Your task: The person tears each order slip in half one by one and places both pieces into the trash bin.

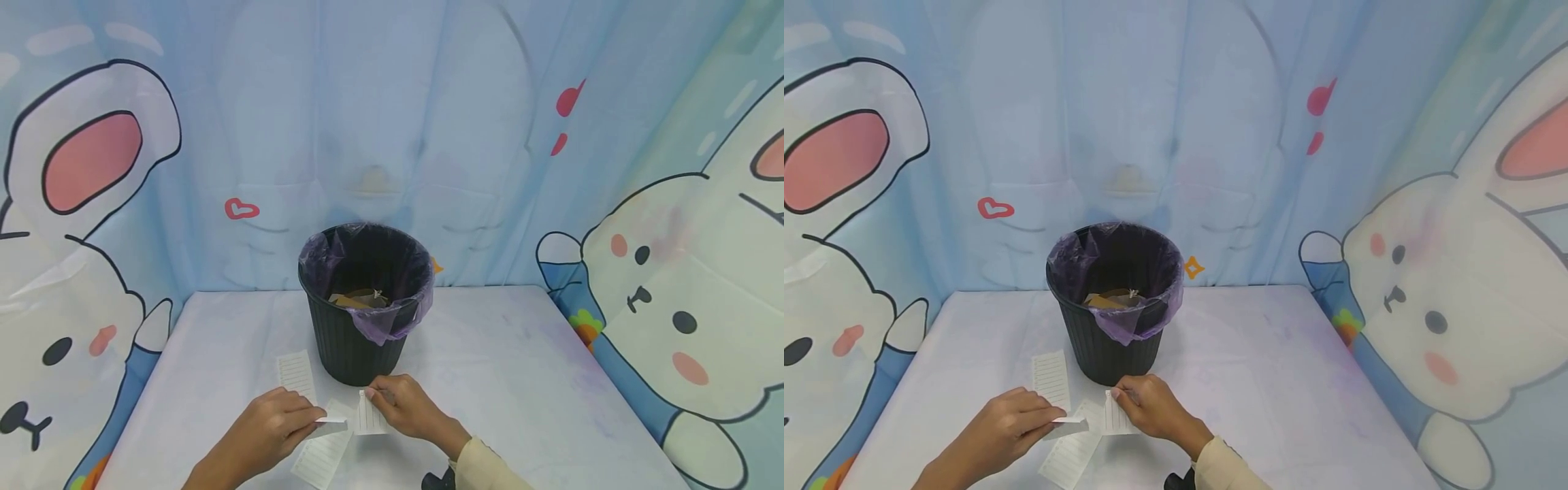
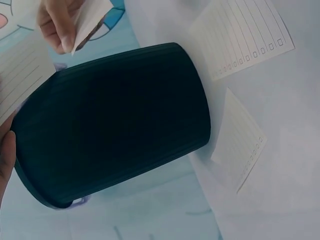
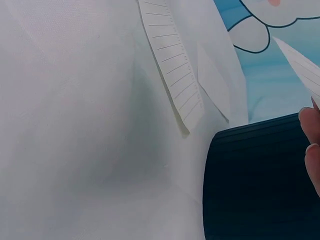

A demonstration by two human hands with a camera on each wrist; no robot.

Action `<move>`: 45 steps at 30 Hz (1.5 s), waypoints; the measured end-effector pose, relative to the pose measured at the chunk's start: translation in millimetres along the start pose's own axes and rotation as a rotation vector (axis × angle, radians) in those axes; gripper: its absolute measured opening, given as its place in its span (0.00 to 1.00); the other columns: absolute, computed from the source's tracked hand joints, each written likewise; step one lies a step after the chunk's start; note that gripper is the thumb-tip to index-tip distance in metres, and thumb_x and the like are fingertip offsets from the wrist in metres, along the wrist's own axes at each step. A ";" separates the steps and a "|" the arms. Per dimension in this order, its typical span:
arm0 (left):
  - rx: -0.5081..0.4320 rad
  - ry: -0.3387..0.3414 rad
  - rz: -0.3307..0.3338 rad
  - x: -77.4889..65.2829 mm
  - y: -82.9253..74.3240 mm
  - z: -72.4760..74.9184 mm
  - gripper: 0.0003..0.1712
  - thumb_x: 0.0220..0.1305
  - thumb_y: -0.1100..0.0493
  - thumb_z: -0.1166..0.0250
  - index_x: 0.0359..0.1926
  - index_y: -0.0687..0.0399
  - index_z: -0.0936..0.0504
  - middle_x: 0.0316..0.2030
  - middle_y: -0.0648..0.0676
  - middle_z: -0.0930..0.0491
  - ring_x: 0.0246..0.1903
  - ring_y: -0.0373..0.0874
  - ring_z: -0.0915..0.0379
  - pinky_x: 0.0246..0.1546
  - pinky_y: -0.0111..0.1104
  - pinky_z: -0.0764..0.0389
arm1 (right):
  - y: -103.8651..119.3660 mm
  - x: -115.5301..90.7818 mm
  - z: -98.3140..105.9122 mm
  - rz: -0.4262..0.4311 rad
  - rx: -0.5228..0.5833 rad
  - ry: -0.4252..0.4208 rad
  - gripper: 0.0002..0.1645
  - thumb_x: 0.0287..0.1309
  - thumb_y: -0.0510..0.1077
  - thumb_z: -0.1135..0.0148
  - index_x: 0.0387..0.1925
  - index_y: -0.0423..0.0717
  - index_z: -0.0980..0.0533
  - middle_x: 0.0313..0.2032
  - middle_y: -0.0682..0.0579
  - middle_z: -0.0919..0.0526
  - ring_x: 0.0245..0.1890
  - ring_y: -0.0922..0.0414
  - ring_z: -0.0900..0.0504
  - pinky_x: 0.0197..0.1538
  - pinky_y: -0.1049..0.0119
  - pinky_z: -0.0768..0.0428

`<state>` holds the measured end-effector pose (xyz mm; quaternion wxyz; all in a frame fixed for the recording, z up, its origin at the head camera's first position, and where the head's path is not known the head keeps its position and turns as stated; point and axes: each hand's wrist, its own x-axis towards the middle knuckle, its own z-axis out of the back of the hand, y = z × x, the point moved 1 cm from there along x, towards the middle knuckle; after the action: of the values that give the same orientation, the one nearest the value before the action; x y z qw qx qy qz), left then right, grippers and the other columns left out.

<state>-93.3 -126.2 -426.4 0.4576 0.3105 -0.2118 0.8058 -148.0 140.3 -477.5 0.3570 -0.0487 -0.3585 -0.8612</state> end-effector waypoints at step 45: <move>-0.236 -0.386 0.363 130.7 100.6 36.0 0.10 0.61 0.65 0.29 0.43 0.65 0.11 0.39 0.61 0.11 0.41 0.54 0.15 0.45 0.41 0.14 | 40.2 119.6 177.9 0.084 0.010 -0.467 0.10 0.68 0.39 0.39 0.39 0.38 0.14 0.33 0.43 0.13 0.17 0.63 0.34 0.22 0.71 0.35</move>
<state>-220.5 -118.9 -315.6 0.2899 0.3597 -0.4396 0.7703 -241.0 167.4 -282.1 0.3000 -0.2598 -0.4334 -0.8091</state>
